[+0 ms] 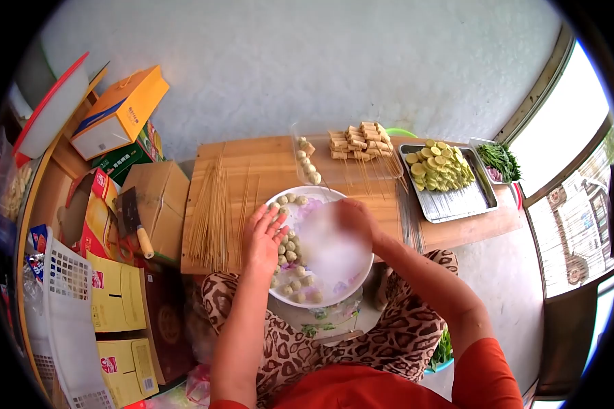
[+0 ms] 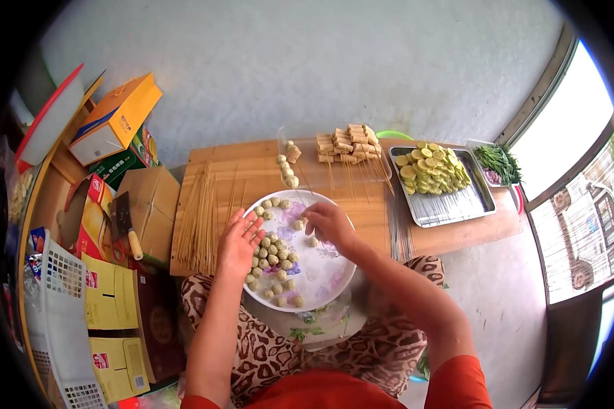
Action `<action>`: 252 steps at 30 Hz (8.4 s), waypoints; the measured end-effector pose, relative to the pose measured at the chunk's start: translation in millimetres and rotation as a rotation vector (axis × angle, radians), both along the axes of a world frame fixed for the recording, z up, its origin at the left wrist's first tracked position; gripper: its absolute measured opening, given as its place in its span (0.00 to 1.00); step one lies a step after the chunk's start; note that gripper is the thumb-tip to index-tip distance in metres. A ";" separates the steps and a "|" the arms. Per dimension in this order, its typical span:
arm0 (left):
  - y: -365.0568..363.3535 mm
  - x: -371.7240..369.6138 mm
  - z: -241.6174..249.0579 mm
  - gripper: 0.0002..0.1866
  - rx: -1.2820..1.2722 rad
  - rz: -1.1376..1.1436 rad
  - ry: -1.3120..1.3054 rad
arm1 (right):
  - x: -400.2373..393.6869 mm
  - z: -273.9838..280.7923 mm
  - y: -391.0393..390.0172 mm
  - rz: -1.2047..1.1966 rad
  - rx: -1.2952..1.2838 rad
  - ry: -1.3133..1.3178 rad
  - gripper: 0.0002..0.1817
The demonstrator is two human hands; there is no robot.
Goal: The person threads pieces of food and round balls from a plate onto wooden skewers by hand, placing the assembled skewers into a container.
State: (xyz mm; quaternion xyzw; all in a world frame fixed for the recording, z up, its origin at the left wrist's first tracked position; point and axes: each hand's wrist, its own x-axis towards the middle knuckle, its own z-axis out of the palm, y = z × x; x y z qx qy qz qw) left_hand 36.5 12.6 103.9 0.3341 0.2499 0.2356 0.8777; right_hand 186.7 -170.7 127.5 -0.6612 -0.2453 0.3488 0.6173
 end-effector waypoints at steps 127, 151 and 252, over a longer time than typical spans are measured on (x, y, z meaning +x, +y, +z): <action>-46.8 4.4 -28.3 0.08 0.200 -0.556 0.111 | -148.3 -28.1 -98.9 0.293 -0.104 0.274 0.12; -86.5 52.2 -95.4 0.16 1.732 -0.453 0.275 | -96.7 -39.8 -108.3 -0.225 0.029 0.394 0.09; -32.5 28.6 -67.9 0.11 -0.014 -0.188 0.065 | -112.7 -24.2 -89.8 0.014 -0.025 0.276 0.13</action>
